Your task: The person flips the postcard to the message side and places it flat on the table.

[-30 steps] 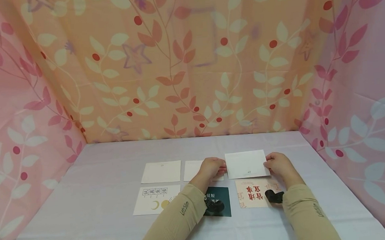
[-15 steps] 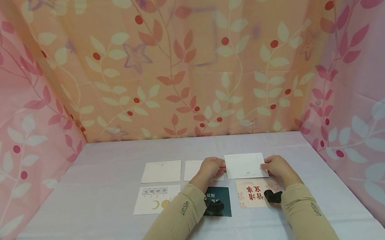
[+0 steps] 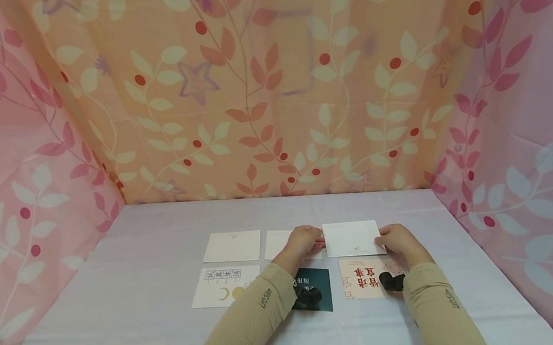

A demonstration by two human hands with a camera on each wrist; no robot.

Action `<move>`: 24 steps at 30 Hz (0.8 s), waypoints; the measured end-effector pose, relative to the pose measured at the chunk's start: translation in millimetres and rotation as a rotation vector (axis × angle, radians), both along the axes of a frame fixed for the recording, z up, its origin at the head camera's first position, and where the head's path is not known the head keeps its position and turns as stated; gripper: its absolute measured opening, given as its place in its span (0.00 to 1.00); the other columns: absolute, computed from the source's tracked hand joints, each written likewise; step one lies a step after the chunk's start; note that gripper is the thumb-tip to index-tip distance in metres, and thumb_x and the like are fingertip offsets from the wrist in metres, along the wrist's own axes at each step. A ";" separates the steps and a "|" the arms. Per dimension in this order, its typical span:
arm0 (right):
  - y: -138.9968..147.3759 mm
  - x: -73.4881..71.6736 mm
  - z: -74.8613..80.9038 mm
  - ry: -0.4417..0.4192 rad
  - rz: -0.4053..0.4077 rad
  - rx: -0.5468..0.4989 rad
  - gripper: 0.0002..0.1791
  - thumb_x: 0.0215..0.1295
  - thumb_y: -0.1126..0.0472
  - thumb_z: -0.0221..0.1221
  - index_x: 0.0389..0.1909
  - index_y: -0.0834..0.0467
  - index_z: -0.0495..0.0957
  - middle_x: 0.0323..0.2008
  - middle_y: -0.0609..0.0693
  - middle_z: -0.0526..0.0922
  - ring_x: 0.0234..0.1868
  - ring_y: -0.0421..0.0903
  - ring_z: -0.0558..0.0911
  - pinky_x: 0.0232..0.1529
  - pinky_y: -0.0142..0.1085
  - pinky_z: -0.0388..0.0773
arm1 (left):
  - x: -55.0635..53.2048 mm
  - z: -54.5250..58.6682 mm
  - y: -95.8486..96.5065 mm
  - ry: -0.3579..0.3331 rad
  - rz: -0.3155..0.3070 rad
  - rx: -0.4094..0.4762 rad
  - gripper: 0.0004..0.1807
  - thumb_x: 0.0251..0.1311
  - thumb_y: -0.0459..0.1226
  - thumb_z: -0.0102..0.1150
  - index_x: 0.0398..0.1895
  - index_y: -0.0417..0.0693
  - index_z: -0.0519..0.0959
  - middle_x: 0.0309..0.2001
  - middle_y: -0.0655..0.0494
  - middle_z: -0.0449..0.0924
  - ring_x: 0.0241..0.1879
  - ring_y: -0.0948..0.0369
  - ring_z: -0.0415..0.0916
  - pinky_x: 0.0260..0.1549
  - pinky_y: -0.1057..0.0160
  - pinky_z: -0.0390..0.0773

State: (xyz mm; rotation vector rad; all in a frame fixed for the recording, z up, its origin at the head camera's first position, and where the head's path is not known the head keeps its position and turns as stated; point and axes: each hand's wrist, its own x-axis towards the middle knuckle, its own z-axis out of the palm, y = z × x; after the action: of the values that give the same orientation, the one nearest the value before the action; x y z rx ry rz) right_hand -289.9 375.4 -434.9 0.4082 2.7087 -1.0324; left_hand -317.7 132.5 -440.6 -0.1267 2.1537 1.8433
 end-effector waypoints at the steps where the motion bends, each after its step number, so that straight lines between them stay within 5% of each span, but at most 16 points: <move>1: 0.7 0.0 -0.3 -0.001 0.004 0.000 0.27 0.61 0.58 0.56 0.56 0.71 0.65 0.37 0.59 0.75 0.37 0.52 0.72 0.41 0.46 0.69 | 0.2 0.0 0.2 -0.002 0.000 0.003 0.09 0.58 0.36 0.52 0.36 0.42 0.80 0.28 0.51 0.79 0.26 0.61 0.79 0.27 0.70 0.78; 10: 7.8 0.3 -4.3 0.006 -0.007 -0.071 0.29 0.61 0.58 0.56 0.59 0.71 0.64 0.46 0.64 0.75 0.41 0.52 0.72 0.44 0.46 0.71 | 0.0 -2.1 2.4 -0.024 -0.004 0.003 0.07 0.59 0.38 0.54 0.34 0.45 0.79 0.29 0.51 0.79 0.28 0.60 0.80 0.29 0.69 0.79; 20: 11.6 4.9 -3.1 0.053 -0.027 -0.242 0.25 0.61 0.60 0.56 0.55 0.73 0.67 0.36 0.50 0.80 0.34 0.42 0.75 0.37 0.34 0.70 | 2.1 -3.2 2.5 -0.029 0.009 0.032 0.07 0.59 0.38 0.54 0.34 0.45 0.79 0.30 0.50 0.80 0.30 0.59 0.81 0.30 0.68 0.79; 24: 12.9 5.5 -3.1 0.060 -0.029 -0.268 0.24 0.63 0.61 0.54 0.54 0.74 0.67 0.37 0.51 0.81 0.33 0.38 0.76 0.37 0.33 0.72 | 2.1 -3.4 2.4 -0.026 0.008 0.040 0.07 0.60 0.38 0.53 0.35 0.44 0.79 0.30 0.50 0.80 0.30 0.59 0.81 0.30 0.67 0.80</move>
State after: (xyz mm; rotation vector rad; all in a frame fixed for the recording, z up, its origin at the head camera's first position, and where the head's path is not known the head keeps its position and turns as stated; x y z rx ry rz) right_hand -284.5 388.3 -438.1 0.3733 2.5708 -1.4132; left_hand -315.7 134.9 -444.0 -0.1498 2.1009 1.8777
